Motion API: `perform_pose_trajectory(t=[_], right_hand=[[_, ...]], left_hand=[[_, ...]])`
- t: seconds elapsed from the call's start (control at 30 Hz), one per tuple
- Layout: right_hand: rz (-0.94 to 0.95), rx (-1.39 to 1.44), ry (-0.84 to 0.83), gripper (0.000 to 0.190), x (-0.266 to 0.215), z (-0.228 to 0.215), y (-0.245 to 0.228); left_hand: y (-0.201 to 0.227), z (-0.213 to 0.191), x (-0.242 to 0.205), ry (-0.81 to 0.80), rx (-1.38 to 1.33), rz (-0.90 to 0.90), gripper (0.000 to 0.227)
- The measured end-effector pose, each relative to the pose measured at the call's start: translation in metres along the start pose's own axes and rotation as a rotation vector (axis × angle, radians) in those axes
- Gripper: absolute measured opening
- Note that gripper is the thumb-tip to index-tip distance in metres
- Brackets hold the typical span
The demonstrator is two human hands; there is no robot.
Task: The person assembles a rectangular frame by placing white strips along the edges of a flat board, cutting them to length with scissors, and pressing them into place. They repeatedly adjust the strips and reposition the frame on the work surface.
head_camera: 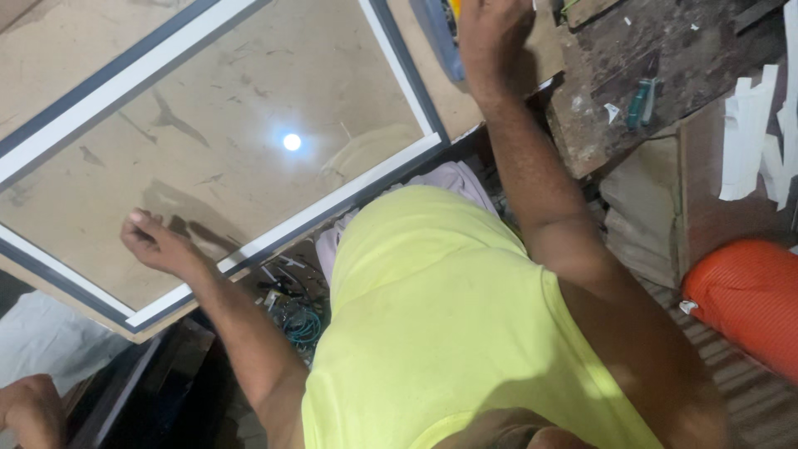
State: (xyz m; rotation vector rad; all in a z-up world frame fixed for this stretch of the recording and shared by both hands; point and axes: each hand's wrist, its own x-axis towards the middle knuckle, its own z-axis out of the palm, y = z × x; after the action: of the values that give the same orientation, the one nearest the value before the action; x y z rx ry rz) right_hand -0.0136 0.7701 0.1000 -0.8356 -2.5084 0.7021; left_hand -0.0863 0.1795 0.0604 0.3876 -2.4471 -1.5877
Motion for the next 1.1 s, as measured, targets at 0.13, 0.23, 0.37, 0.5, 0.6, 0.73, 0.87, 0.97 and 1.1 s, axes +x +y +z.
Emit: perform_pose_trajectory(t=[0.13,0.23,0.37,0.5,0.6,0.73,0.87,0.97,1.1], right_hand=[[-0.256,-0.288,0.159,0.022,0.001,-0.041,0.063],[-0.166,-0.228,0.024,0.032,0.0,-0.039,0.094],[-0.125,-0.191,0.01,0.026,-0.001,-0.026,0.114],[-0.072,-0.207,0.026,0.029,0.006,-0.022,0.115],[-0.083,-0.24,0.052,0.028,0.006,-0.032,0.105],[-0.268,-0.332,0.145,0.023,0.004,-0.076,0.072],[-0.458,-0.248,0.004,0.012,0.006,-0.141,0.018],[-0.644,-0.038,-0.155,0.019,-0.003,-0.199,-0.019],[-0.846,0.288,-0.281,0.021,-0.017,-0.28,-0.023]], left_hand=[[0.038,0.036,-0.081,0.045,-0.081,-0.313,0.033],[0.06,0.07,-0.111,0.031,-0.142,-0.378,0.031],[0.08,0.1,-0.127,-0.083,-0.092,-0.062,0.03],[0.11,0.131,-0.133,-0.135,-0.157,0.006,0.025],[0.144,0.162,-0.14,-0.188,-0.119,0.048,0.021],[0.205,0.21,-0.159,-0.354,0.067,0.274,0.014],[0.275,0.268,-0.169,-0.533,0.026,0.739,0.039],[0.31,0.289,-0.175,-0.582,0.089,0.963,0.062],[0.315,0.312,-0.154,-0.573,0.103,1.151,0.05]])
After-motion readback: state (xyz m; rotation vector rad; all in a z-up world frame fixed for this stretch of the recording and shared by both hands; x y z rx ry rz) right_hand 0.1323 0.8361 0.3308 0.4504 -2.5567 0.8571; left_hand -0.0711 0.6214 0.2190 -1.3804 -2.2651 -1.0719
